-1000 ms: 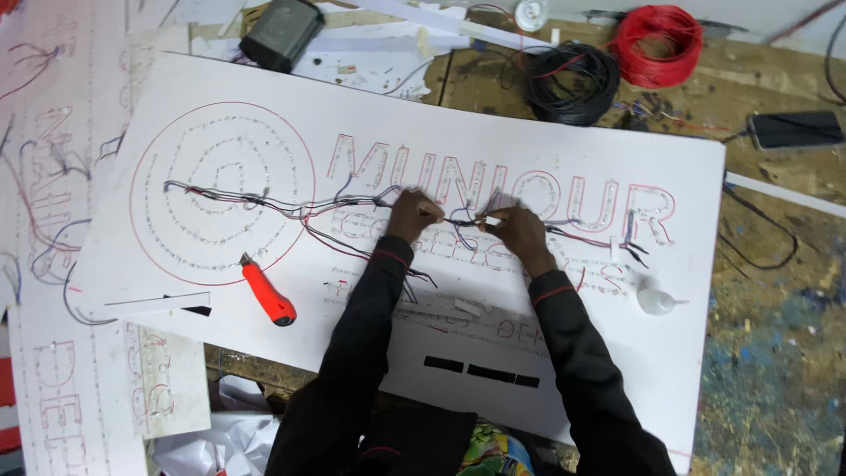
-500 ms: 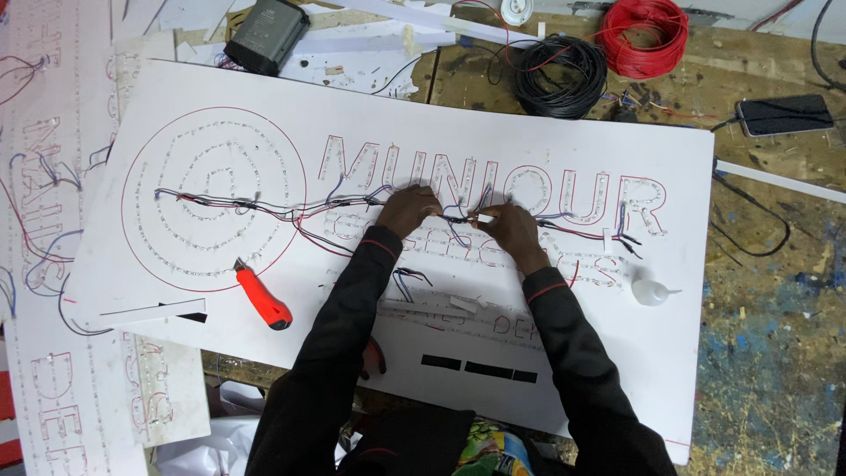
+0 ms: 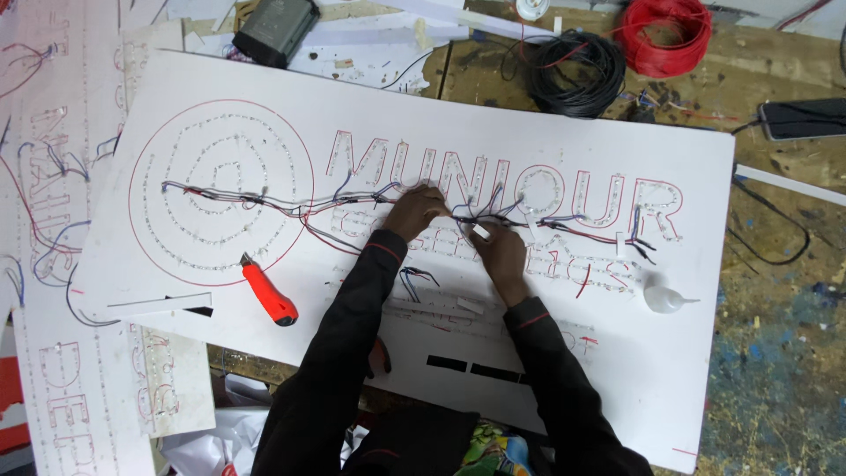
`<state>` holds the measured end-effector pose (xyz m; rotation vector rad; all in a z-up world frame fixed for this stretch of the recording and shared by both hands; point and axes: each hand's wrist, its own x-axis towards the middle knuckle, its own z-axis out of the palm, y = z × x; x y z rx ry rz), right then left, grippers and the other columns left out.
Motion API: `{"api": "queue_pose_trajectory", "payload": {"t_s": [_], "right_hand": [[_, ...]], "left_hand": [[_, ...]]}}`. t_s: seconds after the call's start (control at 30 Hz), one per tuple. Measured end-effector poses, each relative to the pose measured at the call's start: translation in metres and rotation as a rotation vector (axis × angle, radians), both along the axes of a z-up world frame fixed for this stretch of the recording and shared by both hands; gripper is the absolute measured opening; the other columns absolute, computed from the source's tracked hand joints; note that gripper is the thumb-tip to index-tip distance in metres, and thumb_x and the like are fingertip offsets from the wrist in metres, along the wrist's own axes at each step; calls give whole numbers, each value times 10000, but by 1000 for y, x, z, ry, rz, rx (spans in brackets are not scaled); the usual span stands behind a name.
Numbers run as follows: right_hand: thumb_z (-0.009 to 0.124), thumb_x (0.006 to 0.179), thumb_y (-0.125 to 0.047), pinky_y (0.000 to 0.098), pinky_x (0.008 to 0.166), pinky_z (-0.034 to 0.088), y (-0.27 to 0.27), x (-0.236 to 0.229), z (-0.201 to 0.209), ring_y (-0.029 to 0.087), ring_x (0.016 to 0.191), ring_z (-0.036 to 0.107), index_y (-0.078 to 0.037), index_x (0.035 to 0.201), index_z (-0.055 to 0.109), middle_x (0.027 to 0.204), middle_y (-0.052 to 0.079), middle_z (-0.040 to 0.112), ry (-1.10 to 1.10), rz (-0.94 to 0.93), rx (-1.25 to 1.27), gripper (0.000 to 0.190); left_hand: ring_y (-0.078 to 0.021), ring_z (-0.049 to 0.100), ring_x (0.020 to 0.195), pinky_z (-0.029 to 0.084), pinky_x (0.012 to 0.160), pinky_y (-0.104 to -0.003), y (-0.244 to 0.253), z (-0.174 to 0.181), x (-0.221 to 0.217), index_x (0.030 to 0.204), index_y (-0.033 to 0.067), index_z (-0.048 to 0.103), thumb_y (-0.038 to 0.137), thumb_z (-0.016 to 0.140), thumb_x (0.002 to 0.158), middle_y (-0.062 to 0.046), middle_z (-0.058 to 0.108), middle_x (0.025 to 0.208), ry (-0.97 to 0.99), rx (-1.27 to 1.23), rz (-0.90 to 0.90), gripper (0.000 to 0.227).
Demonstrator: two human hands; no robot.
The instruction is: The person arranges and secures black and red wires onto a white board following a pre-drawn design that includes text and a spiral pattern. They use their hands to position the wires and occasionally use pliers to manipulate the wire ends.
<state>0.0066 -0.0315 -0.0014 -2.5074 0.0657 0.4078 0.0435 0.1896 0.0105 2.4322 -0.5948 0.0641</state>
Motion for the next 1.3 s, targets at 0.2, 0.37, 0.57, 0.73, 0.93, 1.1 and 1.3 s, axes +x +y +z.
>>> {"api": "queue_pose_trajectory", "payload": {"t_s": [0.2, 0.37, 0.57, 0.73, 0.93, 1.1, 1.3], "right_hand": [[772, 1027, -540, 629, 1001, 633, 21, -5, -1, 443, 1119, 817, -203, 1309, 847, 1071, 151, 870, 19, -69, -29, 446], [801, 992, -547, 664, 1026, 614, 25, 0, -7, 468, 1175, 806, -183, 1237, 811, 1142, 172, 862, 65, -108, -37, 438], [846, 956, -510, 640, 979, 614, 19, 7, 3, 495, 1146, 804, -183, 1130, 815, 1080, 182, 846, 76, -113, 30, 371], [812, 979, -505, 614, 1003, 620, 24, 2, 5, 477, 1145, 813, -179, 1150, 808, 1104, 181, 848, 89, -88, -16, 368], [755, 1035, -454, 635, 993, 610, 32, -7, 8, 512, 1127, 810, -169, 1178, 742, 1073, 233, 831, 32, -46, -55, 320], [713, 1070, -476, 626, 992, 611, 29, -9, 7, 516, 1116, 814, -166, 1167, 699, 1054, 238, 830, 3, -21, -57, 324], [709, 1057, -529, 626, 1009, 594, 27, -9, 4, 508, 1142, 805, -227, 1189, 670, 1083, 220, 840, 9, -22, -40, 332]], "left_hand": [[-396, 695, 1015, 578, 920, -561, -5, 4, -1, 1038, 59, 780, 168, 729, 1150, -141, 716, 1041, -106, -71, 2, 164], [-291, 729, 991, 608, 895, -483, 6, 10, 3, 989, 166, 843, 116, 825, 1046, -24, 746, 1041, -137, 10, -113, 77], [-274, 724, 1118, 575, 1031, -475, 20, 7, 4, 1235, 183, 798, 308, 810, 1098, -55, 750, 1123, 170, -105, 89, 186], [-238, 721, 1068, 606, 989, -437, 25, 0, 2, 1106, 259, 844, 232, 877, 1004, 11, 738, 1056, 129, -7, 178, 111], [-304, 724, 1059, 568, 1033, -479, 20, -3, 16, 1062, 212, 819, 190, 888, 978, -67, 729, 1008, 233, 51, 88, 111], [-291, 709, 1117, 571, 1031, -480, 24, 11, 20, 1088, 233, 792, 247, 907, 952, -34, 727, 1057, 183, 108, -38, 179], [-254, 675, 1081, 569, 900, -443, 4, 1, 3, 1070, 260, 751, 376, 819, 1000, 11, 674, 1077, -153, 285, -88, 152]]}}
